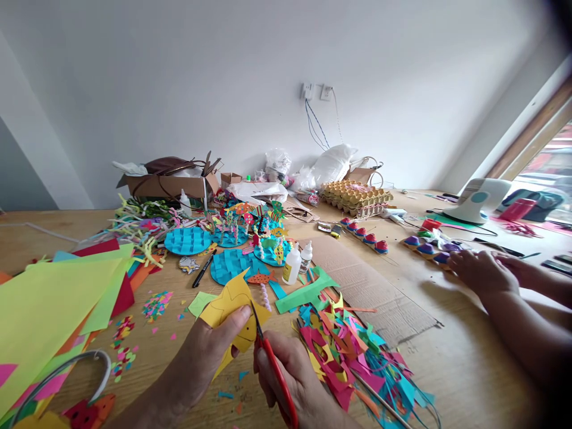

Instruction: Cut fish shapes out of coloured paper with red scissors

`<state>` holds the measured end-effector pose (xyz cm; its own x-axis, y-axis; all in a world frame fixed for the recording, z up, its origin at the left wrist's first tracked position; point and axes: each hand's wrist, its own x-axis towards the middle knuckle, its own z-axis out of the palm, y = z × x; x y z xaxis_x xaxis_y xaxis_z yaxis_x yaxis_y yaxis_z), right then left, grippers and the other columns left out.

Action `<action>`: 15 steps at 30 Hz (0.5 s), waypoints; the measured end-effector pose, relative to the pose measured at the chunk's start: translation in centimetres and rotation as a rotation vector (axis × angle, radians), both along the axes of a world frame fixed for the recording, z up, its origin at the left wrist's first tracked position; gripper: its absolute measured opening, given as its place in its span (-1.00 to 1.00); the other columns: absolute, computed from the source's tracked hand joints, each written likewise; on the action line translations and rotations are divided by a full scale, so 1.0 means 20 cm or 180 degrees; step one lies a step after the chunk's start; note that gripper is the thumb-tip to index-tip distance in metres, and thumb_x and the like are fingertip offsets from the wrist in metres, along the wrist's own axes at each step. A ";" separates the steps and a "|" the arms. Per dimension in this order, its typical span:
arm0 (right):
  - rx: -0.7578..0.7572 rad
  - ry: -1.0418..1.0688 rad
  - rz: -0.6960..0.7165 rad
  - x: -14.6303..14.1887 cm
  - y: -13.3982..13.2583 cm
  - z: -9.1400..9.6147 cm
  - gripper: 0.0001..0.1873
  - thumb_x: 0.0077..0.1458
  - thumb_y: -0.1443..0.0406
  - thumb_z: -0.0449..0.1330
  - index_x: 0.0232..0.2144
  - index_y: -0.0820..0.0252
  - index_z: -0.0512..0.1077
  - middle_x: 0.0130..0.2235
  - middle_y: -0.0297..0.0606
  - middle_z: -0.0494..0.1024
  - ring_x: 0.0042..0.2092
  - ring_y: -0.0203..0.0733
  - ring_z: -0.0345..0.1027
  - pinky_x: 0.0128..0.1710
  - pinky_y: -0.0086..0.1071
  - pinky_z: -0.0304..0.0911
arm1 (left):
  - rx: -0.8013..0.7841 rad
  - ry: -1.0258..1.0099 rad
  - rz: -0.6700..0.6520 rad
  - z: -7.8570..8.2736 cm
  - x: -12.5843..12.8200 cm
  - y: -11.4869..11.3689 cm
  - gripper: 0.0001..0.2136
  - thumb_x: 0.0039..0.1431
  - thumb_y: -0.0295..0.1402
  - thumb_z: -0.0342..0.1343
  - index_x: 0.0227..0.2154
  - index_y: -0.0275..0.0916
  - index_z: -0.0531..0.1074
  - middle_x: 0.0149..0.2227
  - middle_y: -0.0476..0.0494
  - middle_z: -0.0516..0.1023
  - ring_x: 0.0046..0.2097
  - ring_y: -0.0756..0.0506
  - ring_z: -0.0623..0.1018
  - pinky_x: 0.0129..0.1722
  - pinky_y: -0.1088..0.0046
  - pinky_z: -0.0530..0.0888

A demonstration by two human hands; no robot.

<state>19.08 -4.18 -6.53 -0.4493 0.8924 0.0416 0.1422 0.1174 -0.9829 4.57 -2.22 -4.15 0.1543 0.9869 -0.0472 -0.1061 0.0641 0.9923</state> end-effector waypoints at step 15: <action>0.0162 0.0076 0.0005 0.01 0.01 0.02 -0.48 0.14 -0.09 -0.12 -0.60 0.19 0.11 -0.62 -0.44 0.12 -0.58 -0.41 -0.05 -0.63 -0.53 -0.09 | -0.0043 0.0206 -0.0149 0.04 -0.01 -0.01 -0.78 0.06 -0.22 0.02 -0.32 -0.20 0.46 -0.47 -0.03 0.44 -0.43 -0.08 0.40 -0.51 0.49 0.34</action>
<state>19.26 -3.96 -6.19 -0.4491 0.8881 0.0976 0.1185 0.1675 -0.9787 4.40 -2.32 -3.35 0.1963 0.9779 -0.0720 -0.0382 0.0810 0.9960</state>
